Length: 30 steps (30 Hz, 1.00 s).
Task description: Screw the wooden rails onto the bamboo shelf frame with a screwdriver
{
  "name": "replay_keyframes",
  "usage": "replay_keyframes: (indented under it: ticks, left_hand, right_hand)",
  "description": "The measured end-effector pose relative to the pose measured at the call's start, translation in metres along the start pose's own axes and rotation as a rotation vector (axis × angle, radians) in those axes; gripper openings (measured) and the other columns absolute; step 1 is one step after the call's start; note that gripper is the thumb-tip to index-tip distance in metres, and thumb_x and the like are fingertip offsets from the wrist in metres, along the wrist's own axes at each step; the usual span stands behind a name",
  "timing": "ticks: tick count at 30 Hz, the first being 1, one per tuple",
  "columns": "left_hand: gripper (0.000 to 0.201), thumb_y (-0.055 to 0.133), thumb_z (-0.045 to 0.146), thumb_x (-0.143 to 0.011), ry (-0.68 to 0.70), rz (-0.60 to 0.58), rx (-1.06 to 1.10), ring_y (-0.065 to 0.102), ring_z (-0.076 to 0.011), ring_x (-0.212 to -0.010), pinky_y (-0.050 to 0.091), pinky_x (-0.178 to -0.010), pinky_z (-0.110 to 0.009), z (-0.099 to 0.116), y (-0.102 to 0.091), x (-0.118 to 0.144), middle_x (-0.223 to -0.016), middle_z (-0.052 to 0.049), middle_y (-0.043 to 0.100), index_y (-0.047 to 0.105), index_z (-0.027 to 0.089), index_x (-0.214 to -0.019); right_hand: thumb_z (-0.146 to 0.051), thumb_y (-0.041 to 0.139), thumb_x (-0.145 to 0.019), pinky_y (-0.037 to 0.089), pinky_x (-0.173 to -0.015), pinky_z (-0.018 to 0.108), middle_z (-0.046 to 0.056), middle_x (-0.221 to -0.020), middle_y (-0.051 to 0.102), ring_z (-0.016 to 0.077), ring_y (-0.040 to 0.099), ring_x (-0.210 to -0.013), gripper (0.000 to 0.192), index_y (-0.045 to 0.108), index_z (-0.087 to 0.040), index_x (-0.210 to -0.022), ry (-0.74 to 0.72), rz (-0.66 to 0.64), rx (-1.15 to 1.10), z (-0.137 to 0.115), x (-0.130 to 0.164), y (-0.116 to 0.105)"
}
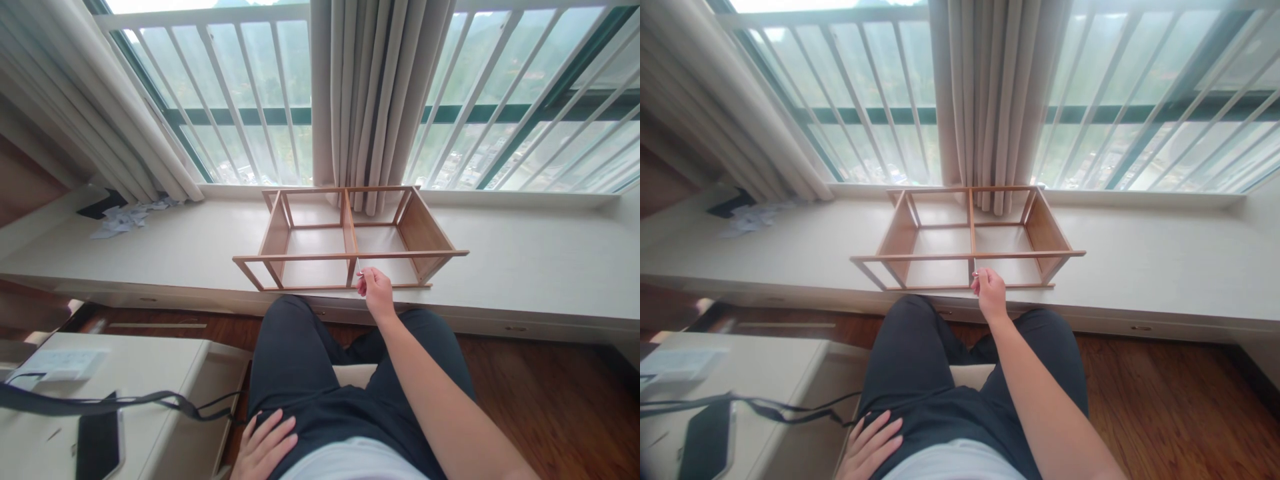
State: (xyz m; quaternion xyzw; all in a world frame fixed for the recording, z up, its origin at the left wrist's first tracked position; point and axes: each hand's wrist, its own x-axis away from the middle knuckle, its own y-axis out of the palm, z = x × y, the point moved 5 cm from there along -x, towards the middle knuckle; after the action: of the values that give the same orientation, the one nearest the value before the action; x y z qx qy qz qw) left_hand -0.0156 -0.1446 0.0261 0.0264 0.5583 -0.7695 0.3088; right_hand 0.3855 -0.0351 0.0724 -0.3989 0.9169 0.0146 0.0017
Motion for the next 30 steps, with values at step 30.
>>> replay_keyframes:
  ticks: [30]
  left_hand:
    - [0.056, 0.020, 0.049, -0.103, -0.004, 0.001, 0.007, 0.053, -0.0217, -0.135, 0.023, -0.123, -0.042, 0.002, -0.004, -0.001, -0.136, -0.002, 0.066, 0.060, 0.032, -0.138]
  right_hand:
    - [-0.047, 0.065, -0.084, 0.031, -0.043, 0.023, -0.005, -0.058, 0.045, 0.0110, 0.035, -0.047, 0.027, 0.056, -0.022, -0.083, 0.387, -0.170, -0.537, 0.002, 0.011, 0.020]
